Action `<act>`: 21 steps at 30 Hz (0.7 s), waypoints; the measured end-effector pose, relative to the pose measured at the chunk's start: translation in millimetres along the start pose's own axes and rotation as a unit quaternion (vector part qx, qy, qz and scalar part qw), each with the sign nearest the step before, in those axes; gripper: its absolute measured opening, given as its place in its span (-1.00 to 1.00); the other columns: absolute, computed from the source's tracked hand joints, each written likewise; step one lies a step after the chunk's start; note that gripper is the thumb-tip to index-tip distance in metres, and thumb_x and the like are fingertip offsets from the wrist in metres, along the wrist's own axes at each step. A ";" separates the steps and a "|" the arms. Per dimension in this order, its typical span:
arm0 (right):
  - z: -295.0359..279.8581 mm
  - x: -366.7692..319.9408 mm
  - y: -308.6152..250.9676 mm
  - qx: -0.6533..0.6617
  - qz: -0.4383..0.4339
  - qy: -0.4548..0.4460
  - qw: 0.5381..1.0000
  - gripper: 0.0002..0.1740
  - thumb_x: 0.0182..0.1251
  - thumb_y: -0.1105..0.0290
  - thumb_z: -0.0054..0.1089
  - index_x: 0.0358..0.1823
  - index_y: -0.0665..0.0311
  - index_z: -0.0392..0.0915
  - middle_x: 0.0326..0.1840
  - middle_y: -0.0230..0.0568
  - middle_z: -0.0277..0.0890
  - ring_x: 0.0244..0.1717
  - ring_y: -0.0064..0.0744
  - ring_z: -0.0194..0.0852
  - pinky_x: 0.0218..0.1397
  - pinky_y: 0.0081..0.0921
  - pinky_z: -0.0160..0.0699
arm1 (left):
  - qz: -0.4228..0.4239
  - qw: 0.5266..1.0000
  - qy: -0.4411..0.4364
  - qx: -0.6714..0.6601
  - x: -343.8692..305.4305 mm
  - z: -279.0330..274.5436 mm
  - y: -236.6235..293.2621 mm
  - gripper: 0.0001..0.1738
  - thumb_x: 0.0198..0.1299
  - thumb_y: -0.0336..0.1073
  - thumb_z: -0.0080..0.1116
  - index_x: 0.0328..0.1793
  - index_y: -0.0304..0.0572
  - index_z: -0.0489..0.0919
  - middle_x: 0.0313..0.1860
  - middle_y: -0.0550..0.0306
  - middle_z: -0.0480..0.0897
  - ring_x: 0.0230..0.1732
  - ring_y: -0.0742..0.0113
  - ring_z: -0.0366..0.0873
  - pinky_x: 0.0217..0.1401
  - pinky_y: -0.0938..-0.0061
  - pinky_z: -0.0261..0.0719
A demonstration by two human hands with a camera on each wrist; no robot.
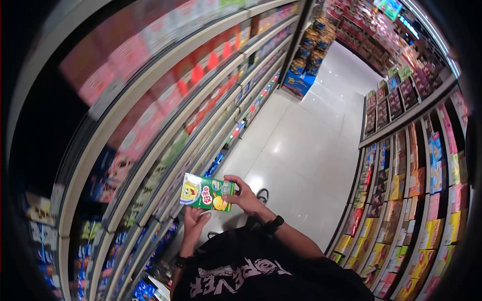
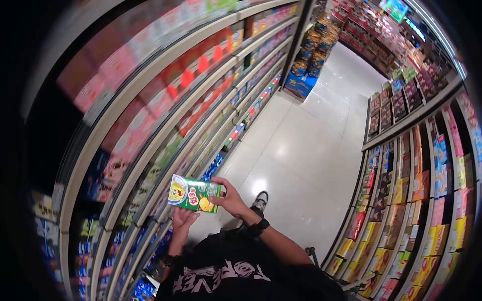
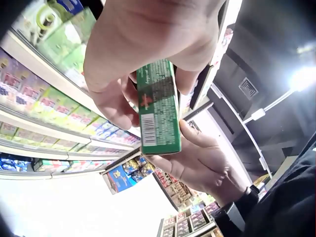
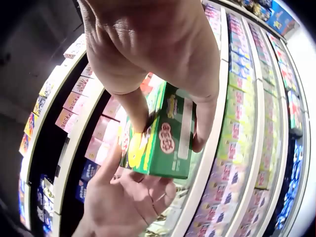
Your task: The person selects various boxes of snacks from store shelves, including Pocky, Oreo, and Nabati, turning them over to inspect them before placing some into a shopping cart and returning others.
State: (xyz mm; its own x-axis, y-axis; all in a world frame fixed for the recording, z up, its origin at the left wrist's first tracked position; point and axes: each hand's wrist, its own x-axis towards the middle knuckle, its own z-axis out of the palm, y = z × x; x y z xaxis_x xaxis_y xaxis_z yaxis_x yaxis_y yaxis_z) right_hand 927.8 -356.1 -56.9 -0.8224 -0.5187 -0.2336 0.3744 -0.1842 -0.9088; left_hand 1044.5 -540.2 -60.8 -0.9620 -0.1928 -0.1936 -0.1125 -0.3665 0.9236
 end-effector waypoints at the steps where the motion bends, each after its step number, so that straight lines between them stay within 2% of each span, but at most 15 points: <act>1: -19.9 6.2 -2.7 -0.048 -0.027 -0.002 0.998 -0.24 0.10 0.52 0.42 0.34 0.23 0.25 0.31 -0.19 0.23 0.17 -0.36 0.40 0.24 -0.42 0.45 | 0.002 1.000 -0.007 0.009 21.7 18.7 -6.0 -0.25 0.18 -0.56 0.20 0.45 -0.27 0.10 0.28 -0.01 0.45 0.20 0.21 0.50 0.22 0.37 0.48; 3: -66.2 14.8 -13.1 -0.235 -0.103 -0.011 0.966 -0.19 0.02 0.47 0.47 0.34 0.26 0.26 0.31 -0.14 0.26 0.22 -0.28 0.37 0.31 -0.39 0.36 | -0.020 0.999 0.036 -0.015 62.3 60.7 -14.1 -0.35 0.19 -0.54 0.22 0.38 -0.36 0.19 0.22 -0.02 0.49 0.17 0.26 0.51 0.24 0.37 0.48; 5: -113.6 20.6 -25.4 -0.220 -0.081 -0.005 0.972 -0.18 0.01 0.46 0.47 0.34 0.26 0.26 0.30 -0.11 0.27 0.23 -0.25 0.37 0.31 -0.38 0.37 | -0.023 0.999 0.025 0.019 101.2 109.2 -8.9 -0.43 0.20 -0.51 0.24 0.31 -0.42 0.27 0.18 -0.03 0.51 0.16 0.30 0.52 0.25 0.37 0.49; 7: -152.7 19.5 -45.7 -0.200 -0.057 0.002 0.978 -0.17 -0.01 0.45 0.46 0.34 0.27 0.26 0.30 -0.07 0.29 0.23 -0.21 0.38 0.30 -0.38 0.37 | 0.009 0.995 -0.051 0.084 139.7 145.7 -14.8 -0.45 0.21 -0.49 0.25 0.28 -0.42 0.30 0.20 -0.06 0.50 0.17 0.30 0.52 0.23 0.36 0.51; 8: -173.5 16.2 -63.5 -0.240 -0.067 0.056 0.967 -0.17 -0.01 0.47 0.44 0.35 0.27 0.25 0.29 -0.04 0.29 0.24 -0.16 0.37 0.31 -0.36 0.37 | 0.011 0.992 -0.047 0.116 153.2 168.7 -14.0 -0.49 0.16 -0.44 0.30 0.22 -0.36 0.39 0.13 -0.03 0.55 0.11 0.25 0.56 0.19 0.36 0.53; 9: -191.1 13.9 -85.4 -0.281 -0.077 0.109 0.951 -0.16 -0.01 0.48 0.43 0.36 0.27 0.24 0.29 -0.01 0.30 0.25 -0.12 0.37 0.31 -0.34 0.37 | 0.013 0.991 -0.047 0.121 169.7 191.0 -3.9 -0.49 0.16 -0.44 0.30 0.22 -0.36 0.39 0.13 -0.03 0.55 0.11 0.25 0.56 0.19 0.36 0.53; 10: -206.3 14.2 -109.2 -0.278 -0.080 0.105 0.951 -0.16 -0.01 0.48 0.43 0.36 0.27 0.24 0.29 -0.01 0.30 0.25 -0.12 0.37 0.31 -0.34 0.37 | 0.065 0.948 -0.090 0.298 188.1 213.3 8.3 -0.50 0.11 -0.42 0.33 0.18 -0.31 0.44 0.08 -0.02 0.55 0.08 0.18 0.57 0.16 0.35 0.53; 11: -221.3 15.6 -134.5 -0.303 -0.116 0.135 0.936 -0.16 -0.02 0.49 0.41 0.37 0.26 0.24 0.29 0.02 0.30 0.24 -0.06 0.37 0.30 -0.31 0.38 | 0.113 0.869 -0.129 0.464 206.5 236.7 18.0 -0.50 0.05 -0.39 0.37 0.15 -0.27 0.48 0.03 -0.01 0.56 0.05 0.12 0.58 0.12 0.34 0.53; 12: -234.6 19.6 -155.4 -0.326 -0.152 0.164 0.918 -0.16 -0.03 0.49 0.40 0.37 0.25 0.25 0.28 0.04 0.29 0.23 0.00 0.37 0.29 -0.27 0.38 | 0.176 0.850 -0.129 0.479 222.9 260.6 22.8 -0.47 -0.05 -0.33 0.41 0.11 -0.17 0.53 -0.03 0.01 0.56 0.02 0.00 0.55 0.06 0.30 0.51; 13: -248.3 26.3 -170.5 -0.322 -0.154 0.161 0.920 -0.16 -0.03 0.49 0.40 0.37 0.25 0.25 0.28 0.04 0.29 0.23 0.00 0.37 0.29 -0.27 0.38 | 0.175 0.849 -0.126 0.483 241.0 277.2 24.6 -0.47 -0.05 -0.33 0.41 0.11 -0.17 0.53 -0.03 0.01 0.56 0.02 0.00 0.55 0.06 0.30 0.51; 15: -272.9 42.6 -193.4 -0.441 -0.233 0.150 0.853 -0.17 -0.05 0.48 0.40 0.36 0.21 0.28 0.28 0.05 0.28 0.24 0.07 0.33 0.30 -0.22 0.37 | 0.203 0.811 -0.192 0.514 275.5 302.4 26.5 -0.43 -0.06 -0.35 0.44 0.14 -0.19 0.52 0.02 0.05 0.56 0.08 0.01 0.53 0.08 0.32 0.50; 17: -295.9 65.6 -215.1 -0.451 -0.236 0.161 0.846 -0.24 -0.03 0.48 0.37 0.31 0.19 0.34 0.29 -0.01 0.29 0.24 0.07 0.32 0.26 -0.19 0.37 | 0.186 0.823 -0.197 0.499 310.3 320.5 25.2 -0.42 -0.08 -0.37 0.44 0.14 -0.17 0.52 0.02 0.04 0.56 0.12 0.00 0.51 0.13 0.31 0.47; 19: -320.5 95.9 -237.0 -0.520 -0.243 0.144 0.806 -0.30 0.00 0.51 0.34 0.28 0.21 0.38 0.28 -0.05 0.30 0.23 0.04 0.32 0.22 -0.21 0.39 | 0.221 0.807 -0.220 0.501 349.5 335.7 27.8 -0.41 -0.10 -0.39 0.45 0.14 -0.15 0.52 0.03 0.05 0.57 0.12 0.01 0.52 0.13 0.30 0.48; 20: -326.3 111.7 -250.4 -0.536 -0.252 0.137 0.794 -0.37 0.01 0.53 0.32 0.22 0.19 0.43 0.21 -0.14 0.36 0.18 -0.03 0.36 0.14 -0.23 0.43 | 0.228 0.806 -0.227 0.498 369.9 339.4 26.1 -0.40 -0.12 -0.41 0.46 0.14 -0.14 0.52 0.03 0.05 0.58 0.11 0.01 0.52 0.13 0.29 0.49; 21: -337.0 131.0 -255.7 -0.536 -0.248 0.133 0.796 -0.37 0.01 0.53 0.32 0.22 0.19 0.43 0.21 -0.14 0.36 0.18 -0.03 0.36 0.14 -0.23 0.43 | 0.223 0.808 -0.224 0.497 389.9 342.6 24.9 -0.40 -0.12 -0.41 0.46 0.14 -0.14 0.52 0.03 0.05 0.58 0.11 0.01 0.52 0.13 0.29 0.49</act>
State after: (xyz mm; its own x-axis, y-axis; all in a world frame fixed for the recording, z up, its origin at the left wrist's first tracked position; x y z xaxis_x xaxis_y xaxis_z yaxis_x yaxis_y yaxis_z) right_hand 580.0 -95.7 28.3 -0.8701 -0.3831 0.3100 -0.4878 0.5805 -0.6520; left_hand 581.3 -312.7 0.1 -0.9305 0.3271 0.1648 0.3399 0.6035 0.7213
